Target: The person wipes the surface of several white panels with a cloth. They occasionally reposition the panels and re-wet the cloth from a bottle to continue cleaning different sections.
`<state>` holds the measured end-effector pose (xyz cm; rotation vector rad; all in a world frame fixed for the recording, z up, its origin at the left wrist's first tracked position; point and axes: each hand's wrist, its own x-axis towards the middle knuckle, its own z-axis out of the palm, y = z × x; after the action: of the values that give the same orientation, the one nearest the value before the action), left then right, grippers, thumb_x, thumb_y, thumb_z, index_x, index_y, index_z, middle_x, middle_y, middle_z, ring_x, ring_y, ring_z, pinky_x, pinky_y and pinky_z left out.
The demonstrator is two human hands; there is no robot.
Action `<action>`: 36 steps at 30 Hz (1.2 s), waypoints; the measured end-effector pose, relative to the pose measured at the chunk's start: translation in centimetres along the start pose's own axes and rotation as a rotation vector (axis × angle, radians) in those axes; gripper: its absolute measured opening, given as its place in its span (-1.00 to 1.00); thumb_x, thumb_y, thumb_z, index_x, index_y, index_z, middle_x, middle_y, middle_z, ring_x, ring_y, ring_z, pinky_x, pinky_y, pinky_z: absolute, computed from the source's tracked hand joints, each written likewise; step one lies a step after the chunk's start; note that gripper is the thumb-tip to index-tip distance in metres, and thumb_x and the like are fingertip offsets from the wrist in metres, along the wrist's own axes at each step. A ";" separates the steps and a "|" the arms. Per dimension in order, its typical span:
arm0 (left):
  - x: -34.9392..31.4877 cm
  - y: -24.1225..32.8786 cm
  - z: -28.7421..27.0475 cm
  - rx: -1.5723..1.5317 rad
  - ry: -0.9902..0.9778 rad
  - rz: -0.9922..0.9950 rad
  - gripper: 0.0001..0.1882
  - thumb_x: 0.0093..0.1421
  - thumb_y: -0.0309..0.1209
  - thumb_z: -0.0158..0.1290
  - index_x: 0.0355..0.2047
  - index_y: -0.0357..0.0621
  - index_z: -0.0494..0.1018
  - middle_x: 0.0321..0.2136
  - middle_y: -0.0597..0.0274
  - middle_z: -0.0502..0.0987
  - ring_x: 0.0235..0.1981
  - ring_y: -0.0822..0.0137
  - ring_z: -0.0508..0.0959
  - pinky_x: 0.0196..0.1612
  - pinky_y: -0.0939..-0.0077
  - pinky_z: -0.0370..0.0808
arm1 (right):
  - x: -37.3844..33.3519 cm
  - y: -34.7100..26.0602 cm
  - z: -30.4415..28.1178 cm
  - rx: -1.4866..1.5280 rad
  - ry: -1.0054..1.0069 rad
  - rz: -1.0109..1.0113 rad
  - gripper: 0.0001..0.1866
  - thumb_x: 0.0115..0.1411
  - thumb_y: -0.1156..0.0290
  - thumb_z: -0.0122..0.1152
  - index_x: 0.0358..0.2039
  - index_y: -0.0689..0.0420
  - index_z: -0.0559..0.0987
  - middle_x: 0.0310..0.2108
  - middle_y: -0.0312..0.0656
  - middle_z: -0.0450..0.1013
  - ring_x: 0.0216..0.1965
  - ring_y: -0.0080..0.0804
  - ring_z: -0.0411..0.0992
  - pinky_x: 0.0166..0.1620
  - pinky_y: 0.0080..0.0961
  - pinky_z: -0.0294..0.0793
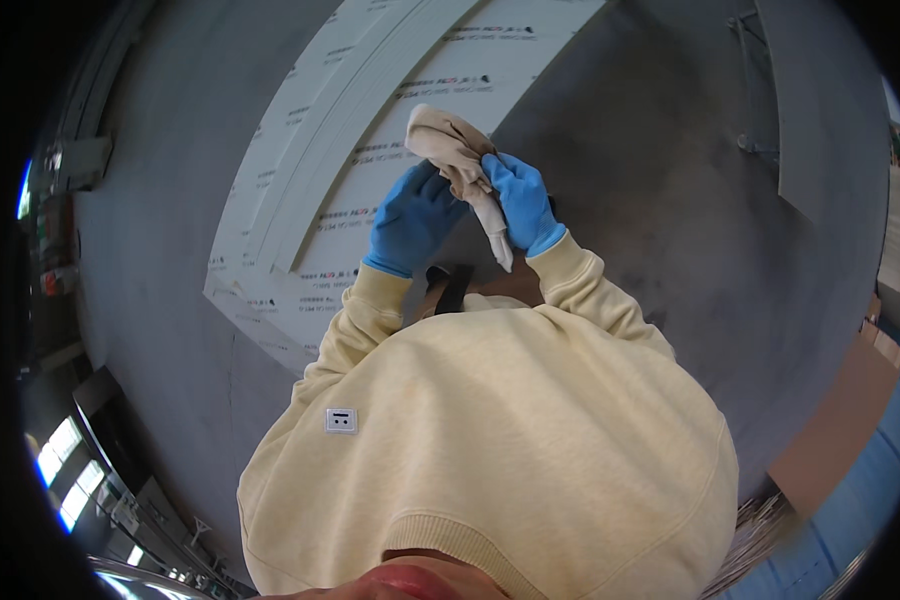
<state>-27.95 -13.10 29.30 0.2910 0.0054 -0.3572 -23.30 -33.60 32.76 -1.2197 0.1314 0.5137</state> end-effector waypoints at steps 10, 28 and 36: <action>20.4 -14.9 8.6 0.085 0.268 -0.209 -0.55 0.30 -0.35 0.22 0.15 -0.18 0.44 0.00 0.14 0.59 0.02 0.20 0.59 0.14 0.28 0.53 | 2.2 -10.9 -19.5 -0.332 0.241 -0.300 -0.71 0.41 0.38 0.09 -0.02 0.32 0.60 -0.09 -0.07 0.60 -0.11 -0.32 0.56 0.03 -0.42 0.54; 49.1 -15.7 13.7 0.463 0.039 -0.318 -0.56 0.23 -0.60 0.15 0.14 -0.32 0.44 0.00 0.06 0.59 0.02 0.18 0.61 0.13 0.31 0.56 | 16.2 -26.6 -40.5 0.151 0.176 -0.122 -0.34 0.45 0.02 0.06 0.35 0.26 0.34 0.21 -0.10 0.42 0.23 -0.33 0.38 0.24 -0.41 0.42; 65.1 -16.4 16.3 0.757 -0.100 -0.511 -0.47 0.13 -0.62 0.17 0.16 -0.33 0.43 0.01 0.15 0.59 -0.01 0.32 0.59 0.13 0.44 0.53 | 24.4 -32.8 -46.1 0.222 0.158 -0.043 -0.61 0.32 0.24 0.31 0.04 0.23 0.60 -0.11 -0.18 0.58 -0.09 -0.46 0.53 -0.03 -0.51 0.58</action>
<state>26.63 -54.73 36.65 1.0295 -0.1599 -0.8805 20.72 -76.54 35.84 -1.0426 0.2888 0.3543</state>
